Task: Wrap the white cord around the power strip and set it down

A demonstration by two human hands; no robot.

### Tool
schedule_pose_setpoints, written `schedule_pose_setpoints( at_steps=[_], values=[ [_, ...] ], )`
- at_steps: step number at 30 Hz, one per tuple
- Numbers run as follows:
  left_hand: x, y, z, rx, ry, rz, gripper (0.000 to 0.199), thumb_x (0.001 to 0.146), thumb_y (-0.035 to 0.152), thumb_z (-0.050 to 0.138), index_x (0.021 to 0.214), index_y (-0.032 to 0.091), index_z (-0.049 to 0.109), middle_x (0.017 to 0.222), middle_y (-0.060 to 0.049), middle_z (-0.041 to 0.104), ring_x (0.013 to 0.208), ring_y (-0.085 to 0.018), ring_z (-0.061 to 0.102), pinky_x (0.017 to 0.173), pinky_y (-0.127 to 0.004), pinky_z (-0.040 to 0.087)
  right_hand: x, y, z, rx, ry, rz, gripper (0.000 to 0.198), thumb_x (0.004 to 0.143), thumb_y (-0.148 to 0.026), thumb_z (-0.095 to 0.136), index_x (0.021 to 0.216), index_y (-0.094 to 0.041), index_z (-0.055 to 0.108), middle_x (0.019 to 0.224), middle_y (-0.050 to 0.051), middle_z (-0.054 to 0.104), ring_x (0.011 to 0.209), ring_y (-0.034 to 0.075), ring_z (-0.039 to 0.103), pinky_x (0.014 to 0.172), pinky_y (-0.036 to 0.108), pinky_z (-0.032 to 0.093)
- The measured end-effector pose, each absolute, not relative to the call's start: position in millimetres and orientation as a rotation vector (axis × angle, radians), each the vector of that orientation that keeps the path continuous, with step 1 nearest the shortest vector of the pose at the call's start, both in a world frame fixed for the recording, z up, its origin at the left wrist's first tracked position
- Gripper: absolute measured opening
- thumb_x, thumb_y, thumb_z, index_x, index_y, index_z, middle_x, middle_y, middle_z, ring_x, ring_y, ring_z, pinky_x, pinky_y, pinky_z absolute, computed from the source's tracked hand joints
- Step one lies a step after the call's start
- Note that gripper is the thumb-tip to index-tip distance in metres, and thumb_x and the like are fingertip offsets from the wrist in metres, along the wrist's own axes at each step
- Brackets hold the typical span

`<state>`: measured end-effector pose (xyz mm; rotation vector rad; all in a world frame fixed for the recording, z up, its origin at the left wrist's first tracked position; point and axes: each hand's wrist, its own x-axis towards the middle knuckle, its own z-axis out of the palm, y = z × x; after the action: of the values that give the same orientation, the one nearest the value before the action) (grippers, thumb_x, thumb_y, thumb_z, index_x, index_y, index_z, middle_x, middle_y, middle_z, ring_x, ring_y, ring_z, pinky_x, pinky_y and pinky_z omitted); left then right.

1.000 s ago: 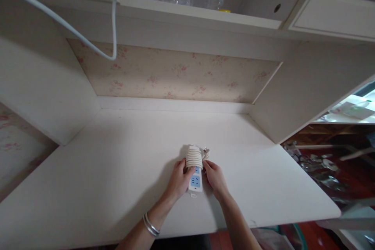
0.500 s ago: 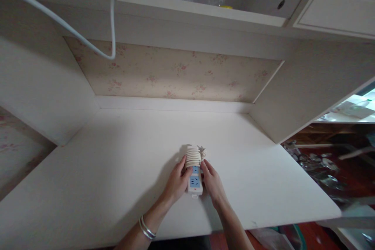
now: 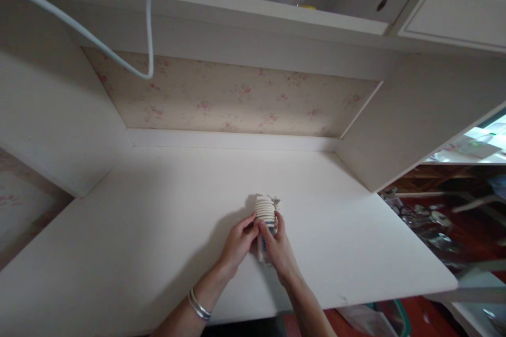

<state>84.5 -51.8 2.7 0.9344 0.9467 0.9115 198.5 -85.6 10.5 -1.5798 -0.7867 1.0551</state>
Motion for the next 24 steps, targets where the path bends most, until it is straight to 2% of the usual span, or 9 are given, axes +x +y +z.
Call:
schedule_pose_setpoints(
  at_steps=[4, 8, 12, 18, 24],
  values=[
    [89, -52, 3, 0.925, 0.939, 0.936, 0.051, 0.074, 0.041, 0.072, 0.119, 0.019, 0.063, 0.122, -0.009, 0.063, 0.111, -0.026, 0.059, 0.100, -0.041, 0.042, 207, -84, 15, -1.385, -0.640, 1.213, 0.076, 0.073, -0.044, 0.068, 0.138, -0.021, 0.035, 0.109, 0.009, 0.067, 0.090, 0.023, 0.066, 0.075, 0.031, 0.052],
    [108, -43, 2, 0.988, 0.887, 0.924, 0.052, 0.074, 0.039, 0.072, 0.120, 0.018, 0.062, 0.122, -0.008, 0.063, 0.112, -0.026, 0.059, 0.101, -0.040, 0.042, 231, -76, 16, -1.330, -0.493, 1.272, 0.078, 0.069, -0.036, 0.071, 0.138, -0.025, 0.036, 0.101, 0.006, 0.069, 0.079, 0.021, 0.068, 0.066, 0.028, 0.053],
    [141, -25, 1, 1.024, 0.878, 0.910, 0.047, 0.074, 0.037, 0.072, 0.116, 0.018, 0.064, 0.122, -0.009, 0.063, 0.110, -0.025, 0.060, 0.099, -0.039, 0.042, 262, -59, 16, -1.398, -0.509, 1.198, 0.077, 0.068, -0.034, 0.070, 0.137, -0.025, 0.038, 0.092, 0.004, 0.071, 0.072, 0.019, 0.067, 0.060, 0.025, 0.051],
    [188, 4, -7, 0.912, 0.818, 0.950, 0.039, 0.073, 0.028, 0.073, 0.110, 0.019, 0.067, 0.120, -0.008, 0.065, 0.111, -0.024, 0.059, 0.100, -0.037, 0.041, 302, -32, 21, -1.456, -0.641, 1.062, 0.079, 0.067, -0.034, 0.071, 0.137, -0.020, 0.040, 0.087, 0.005, 0.070, 0.070, 0.019, 0.067, 0.059, 0.026, 0.050],
    [233, 32, -17, 0.832, 0.788, 1.006, 0.040, 0.078, 0.017, 0.063, 0.118, 0.018, 0.057, 0.121, -0.011, 0.062, 0.102, -0.019, 0.062, 0.088, -0.031, 0.048, 341, -5, 29, -1.511, -0.794, 0.996, 0.081, 0.064, -0.040, 0.075, 0.135, -0.020, 0.042, 0.091, 0.005, 0.070, 0.069, 0.019, 0.066, 0.059, 0.026, 0.049]
  ],
)
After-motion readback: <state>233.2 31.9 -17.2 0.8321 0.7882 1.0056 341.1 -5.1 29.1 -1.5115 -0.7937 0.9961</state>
